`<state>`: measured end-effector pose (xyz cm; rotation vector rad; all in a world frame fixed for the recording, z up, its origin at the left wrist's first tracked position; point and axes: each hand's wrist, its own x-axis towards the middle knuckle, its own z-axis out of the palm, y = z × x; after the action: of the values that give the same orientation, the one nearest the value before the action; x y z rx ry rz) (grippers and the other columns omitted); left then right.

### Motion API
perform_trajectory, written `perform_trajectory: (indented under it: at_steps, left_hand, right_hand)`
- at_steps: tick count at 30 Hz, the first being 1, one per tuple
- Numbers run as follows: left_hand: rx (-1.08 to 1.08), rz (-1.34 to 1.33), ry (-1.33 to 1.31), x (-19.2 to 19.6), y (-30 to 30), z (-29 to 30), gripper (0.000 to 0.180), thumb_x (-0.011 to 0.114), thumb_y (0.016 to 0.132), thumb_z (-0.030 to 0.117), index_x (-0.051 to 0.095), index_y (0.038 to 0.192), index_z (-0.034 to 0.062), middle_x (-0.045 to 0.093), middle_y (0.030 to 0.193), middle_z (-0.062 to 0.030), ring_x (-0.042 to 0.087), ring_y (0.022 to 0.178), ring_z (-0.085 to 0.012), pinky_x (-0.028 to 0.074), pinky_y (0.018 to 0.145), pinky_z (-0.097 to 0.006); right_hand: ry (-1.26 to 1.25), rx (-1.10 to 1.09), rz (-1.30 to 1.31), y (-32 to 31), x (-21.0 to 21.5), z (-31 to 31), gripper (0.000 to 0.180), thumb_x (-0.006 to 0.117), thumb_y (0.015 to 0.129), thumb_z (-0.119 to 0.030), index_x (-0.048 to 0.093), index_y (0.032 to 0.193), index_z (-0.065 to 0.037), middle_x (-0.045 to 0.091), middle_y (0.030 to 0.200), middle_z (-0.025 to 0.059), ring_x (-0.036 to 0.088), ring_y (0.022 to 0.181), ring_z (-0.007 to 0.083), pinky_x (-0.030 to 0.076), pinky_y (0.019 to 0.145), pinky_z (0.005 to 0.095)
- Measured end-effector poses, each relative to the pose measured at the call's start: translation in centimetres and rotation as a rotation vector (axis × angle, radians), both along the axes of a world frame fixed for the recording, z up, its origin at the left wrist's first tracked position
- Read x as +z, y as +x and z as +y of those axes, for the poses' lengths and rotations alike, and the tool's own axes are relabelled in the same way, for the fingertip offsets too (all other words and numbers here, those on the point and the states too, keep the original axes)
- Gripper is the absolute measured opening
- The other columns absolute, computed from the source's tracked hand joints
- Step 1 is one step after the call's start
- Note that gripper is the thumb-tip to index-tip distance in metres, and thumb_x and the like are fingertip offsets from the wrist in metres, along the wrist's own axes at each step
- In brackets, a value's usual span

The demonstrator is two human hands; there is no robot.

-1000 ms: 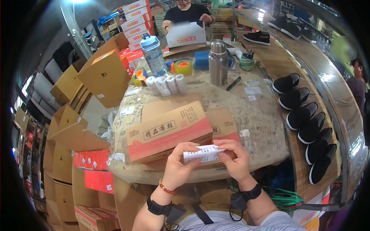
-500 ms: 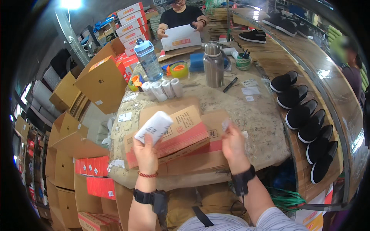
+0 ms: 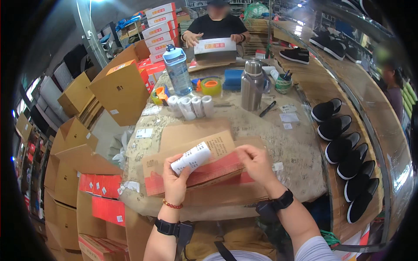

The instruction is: Packing pairs of shoes into individual boxes and then into a larger shipping carton.

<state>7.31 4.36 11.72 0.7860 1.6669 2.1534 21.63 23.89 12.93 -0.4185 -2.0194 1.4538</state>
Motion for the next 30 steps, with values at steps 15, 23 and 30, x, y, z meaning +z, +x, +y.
perform_trajectory:
  at_steps: [15,23,30]
  left_hand:
    - [0.082,0.618,-0.33,0.4,0.8,0.2,0.081,0.077,0.07,0.006,0.032,0.136,0.0063,0.034,0.138,-0.0162,0.042,0.124,-0.0292,0.041,0.099,-0.04]
    - [-0.019,0.935,-0.818,2.7,1.8,1.8,0.086,0.08,0.062,0.043,0.042,0.137,0.0249,0.034,0.138,-0.0148,0.032,0.131,-0.0338,0.026,0.103,-0.057]
    - [-0.065,1.102,-0.931,2.5,2.7,1.5,0.089,0.079,0.059,0.044,0.042,0.137,0.0258,0.036,0.143,-0.0123,0.036,0.131,-0.0268,0.027,0.1,-0.055]
  right_hand:
    - [-0.033,0.011,0.087,-8.7,5.0,1.6,0.014,0.056,0.092,-0.009,0.058,0.101,0.001,0.062,0.08,0.002,0.055,0.069,0.007,0.046,0.058,0.0257]
    - [0.84,-0.183,-0.159,-17.7,-2.6,14.6,0.015,0.057,0.087,-0.015,0.055,0.098,-0.004,0.058,0.09,0.0193,0.057,0.088,0.0407,0.045,0.072,0.0491]
    - [0.946,-0.281,-0.313,-18.8,-3.3,13.3,0.03,0.053,0.09,-0.019,0.05,0.118,-0.009,0.057,0.103,0.017,0.058,0.096,0.0359,0.047,0.08,0.0448]
